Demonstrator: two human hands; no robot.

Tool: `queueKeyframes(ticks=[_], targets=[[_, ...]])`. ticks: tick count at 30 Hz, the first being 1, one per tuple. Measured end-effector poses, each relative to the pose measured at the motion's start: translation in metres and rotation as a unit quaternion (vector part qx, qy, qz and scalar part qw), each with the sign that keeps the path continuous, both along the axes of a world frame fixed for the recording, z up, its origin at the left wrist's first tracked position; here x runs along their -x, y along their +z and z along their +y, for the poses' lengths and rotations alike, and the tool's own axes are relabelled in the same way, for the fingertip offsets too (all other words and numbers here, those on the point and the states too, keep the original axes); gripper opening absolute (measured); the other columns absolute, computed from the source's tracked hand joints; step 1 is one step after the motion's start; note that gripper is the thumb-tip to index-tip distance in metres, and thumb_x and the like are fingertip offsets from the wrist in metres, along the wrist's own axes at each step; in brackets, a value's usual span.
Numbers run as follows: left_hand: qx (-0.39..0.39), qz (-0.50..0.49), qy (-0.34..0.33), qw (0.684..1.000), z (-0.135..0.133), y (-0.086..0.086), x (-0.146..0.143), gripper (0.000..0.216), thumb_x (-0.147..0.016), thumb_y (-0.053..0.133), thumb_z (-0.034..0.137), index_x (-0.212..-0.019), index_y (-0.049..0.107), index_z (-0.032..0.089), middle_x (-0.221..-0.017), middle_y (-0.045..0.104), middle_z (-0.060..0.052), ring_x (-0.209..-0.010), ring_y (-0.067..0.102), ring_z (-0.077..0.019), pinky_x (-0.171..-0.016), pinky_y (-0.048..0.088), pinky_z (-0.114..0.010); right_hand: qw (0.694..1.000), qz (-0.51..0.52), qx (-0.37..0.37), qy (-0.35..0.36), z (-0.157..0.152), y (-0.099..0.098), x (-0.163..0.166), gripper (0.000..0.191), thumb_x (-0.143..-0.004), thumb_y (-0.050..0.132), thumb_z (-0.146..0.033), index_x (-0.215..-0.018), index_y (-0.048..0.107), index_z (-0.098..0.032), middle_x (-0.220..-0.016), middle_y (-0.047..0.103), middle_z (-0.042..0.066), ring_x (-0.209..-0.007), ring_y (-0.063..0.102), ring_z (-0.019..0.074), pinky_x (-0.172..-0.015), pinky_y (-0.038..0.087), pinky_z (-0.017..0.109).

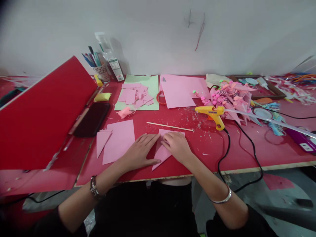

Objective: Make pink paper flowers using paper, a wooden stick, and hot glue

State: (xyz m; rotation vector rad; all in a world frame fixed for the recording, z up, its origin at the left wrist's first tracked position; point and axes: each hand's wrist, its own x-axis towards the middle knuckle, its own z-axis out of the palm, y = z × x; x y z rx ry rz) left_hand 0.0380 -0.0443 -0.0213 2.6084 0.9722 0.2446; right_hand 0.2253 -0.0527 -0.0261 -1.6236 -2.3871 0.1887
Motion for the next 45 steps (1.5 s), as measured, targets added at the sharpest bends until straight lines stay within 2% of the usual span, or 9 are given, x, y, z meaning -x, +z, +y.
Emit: queueKeyframes(ticks=[12,23,26,29,33,40,45], targets=[[0.001,-0.005,-0.008,1.0,0.0,-0.001,0.001,0.083,-0.067,0.044,0.063,-0.131,0.021,0.015,-0.134,0.032,-0.008,-0.122,0.028,-0.023,-0.104,0.014,-0.038,0.998,-0.061,-0.01,-0.03,0.0,0.003,0.008,0.019,-0.082,0.044,-0.028,-0.07,0.053,-0.017,-0.07,0.058,0.002,-0.067,0.052,0.0149,-0.061,0.029,0.025],[-0.025,-0.04,-0.016,0.999,-0.004,-0.001,0.003,0.088,-0.064,0.051,0.06,-0.131,0.018,0.012,-0.132,0.031,-0.013,-0.122,0.025,-0.0253,-0.104,0.015,-0.041,0.997,-0.062,0.01,-0.039,0.0,0.004,0.009,0.01,-0.079,0.047,-0.024,-0.075,0.053,-0.016,-0.077,0.06,0.003,-0.072,0.053,0.0161,-0.063,0.029,0.026],[-0.026,-0.05,-0.044,0.997,-0.004,0.0,0.004,0.079,-0.065,0.052,0.057,-0.126,0.027,0.014,-0.128,0.034,-0.013,-0.12,0.027,-0.0251,-0.103,0.016,-0.041,0.998,-0.05,0.009,-0.041,0.0,0.004,0.009,0.012,-0.08,0.046,-0.024,-0.073,0.053,-0.017,-0.074,0.06,0.002,-0.07,0.052,0.0154,-0.063,0.029,0.025],[-0.021,-0.055,-0.066,0.996,-0.004,0.003,0.005,0.06,-0.068,0.052,0.053,-0.114,0.042,0.016,-0.123,0.038,-0.011,-0.115,0.033,-0.0252,-0.099,0.022,-0.041,0.998,-0.047,0.007,-0.044,0.0,0.004,0.009,0.017,-0.082,0.044,-0.026,-0.07,0.052,-0.017,-0.071,0.059,0.002,-0.067,0.051,0.0144,-0.062,0.028,0.025],[-0.001,-0.036,-0.097,0.995,-0.003,0.008,0.004,0.045,-0.069,0.054,0.047,-0.106,0.049,0.022,-0.12,0.041,-0.006,-0.11,0.036,-0.0242,-0.093,0.028,-0.04,0.998,-0.043,0.01,-0.046,0.0,0.006,0.01,0.018,-0.082,0.045,-0.028,-0.069,0.052,-0.017,-0.07,0.059,0.001,-0.067,0.05,0.0139,-0.061,0.027,0.025],[0.011,-0.027,-0.101,0.994,0.0,0.012,0.006,0.049,-0.066,0.055,0.049,-0.109,0.049,0.027,-0.121,0.042,-0.003,-0.11,0.036,-0.0238,-0.094,0.025,-0.04,0.996,-0.07,-0.01,-0.045,-0.001,0.006,0.009,0.02,-0.083,0.043,-0.029,-0.072,0.053,-0.017,-0.07,0.058,0.002,-0.066,0.05,0.0152,-0.06,0.028,0.026],[0.019,-0.036,-0.105,0.994,0.001,0.014,0.007,0.053,-0.063,0.057,0.051,-0.109,0.05,0.027,-0.119,0.044,-0.004,-0.11,0.037,-0.0242,-0.099,0.02,-0.042,0.998,-0.002,-0.064,-0.024,-0.012,0.013,-0.008,0.021,-0.084,0.039,-0.024,-0.089,0.058,-0.016,-0.082,0.057,0.006,-0.079,0.05,0.0178,-0.072,0.035,0.029]])
